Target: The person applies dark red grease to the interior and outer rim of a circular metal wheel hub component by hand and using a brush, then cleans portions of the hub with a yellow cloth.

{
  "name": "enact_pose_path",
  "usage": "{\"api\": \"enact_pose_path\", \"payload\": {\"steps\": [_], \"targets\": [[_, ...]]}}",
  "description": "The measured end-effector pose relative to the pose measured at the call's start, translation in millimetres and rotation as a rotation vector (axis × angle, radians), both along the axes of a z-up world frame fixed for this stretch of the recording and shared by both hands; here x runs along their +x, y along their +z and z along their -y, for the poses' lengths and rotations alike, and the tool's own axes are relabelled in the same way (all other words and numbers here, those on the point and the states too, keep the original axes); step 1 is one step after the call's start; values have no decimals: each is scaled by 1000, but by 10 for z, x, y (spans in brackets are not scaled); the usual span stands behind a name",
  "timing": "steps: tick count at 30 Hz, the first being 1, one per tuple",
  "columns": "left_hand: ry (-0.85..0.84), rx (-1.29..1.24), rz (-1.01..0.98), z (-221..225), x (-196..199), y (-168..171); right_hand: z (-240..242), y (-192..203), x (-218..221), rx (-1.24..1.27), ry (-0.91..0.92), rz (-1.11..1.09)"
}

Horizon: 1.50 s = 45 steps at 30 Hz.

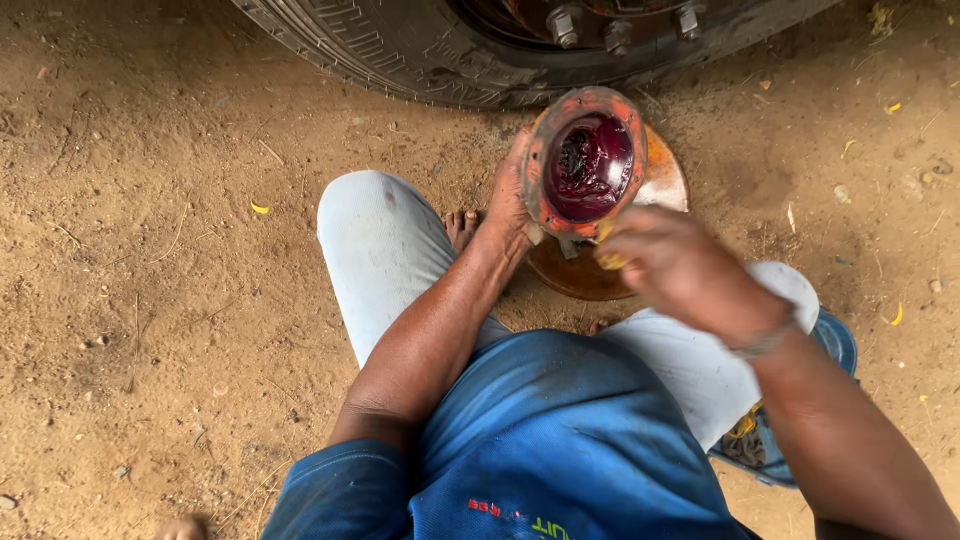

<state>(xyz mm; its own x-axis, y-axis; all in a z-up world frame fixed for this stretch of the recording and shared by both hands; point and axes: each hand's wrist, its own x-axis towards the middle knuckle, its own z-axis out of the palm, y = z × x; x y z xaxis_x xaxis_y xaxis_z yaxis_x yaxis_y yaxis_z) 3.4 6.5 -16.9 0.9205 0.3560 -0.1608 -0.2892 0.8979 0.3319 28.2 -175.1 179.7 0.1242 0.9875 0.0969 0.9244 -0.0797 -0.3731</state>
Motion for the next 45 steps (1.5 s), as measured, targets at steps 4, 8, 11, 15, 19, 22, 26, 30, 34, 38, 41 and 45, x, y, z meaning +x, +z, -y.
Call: {"api": "enact_pose_path", "payload": {"steps": [4, 8, 11, 15, 19, 22, 26, 30, 34, 38, 41, 45], "targets": [[-84, -31, 38, -65, -7, 164, 185, 201, 183, 140, -318, -93], [-191, -79, 135, -21, 7, 221, -82, 288, 346, 382, -330, -44], [-137, 44, -10, 24, -10, 120, -420, 253, 323, 459, -297, -106], [24, 339, -122, -36, -49, -108, -817, -72, 6, 545, -56, 33], [-69, 162, -268, -20, -124, -235, -696, -306, -241, 274, 142, -135], [-96, 35, -231, -11, -2, -163, -494, -311, -227, 36, 217, -202], [-12, -121, 2, 4, 98, -114, -104, -127, 43, -232, 78, -379], [-3, -150, 3, -67, 125, -57, 60, 177, 221, 11, -191, -414], [-87, -88, 49, -23, 91, -13, -162, 352, 226, 294, -203, -181], [-139, -37, -16, -27, 14, -35, -686, 24, -14, 484, -62, -281], [-105, 27, -90, -123, -41, -97, -659, -232, -255, 293, 128, -167], [-7, -115, 79, -178, -37, -115, -241, -177, -149, -140, 6, -414]]}}
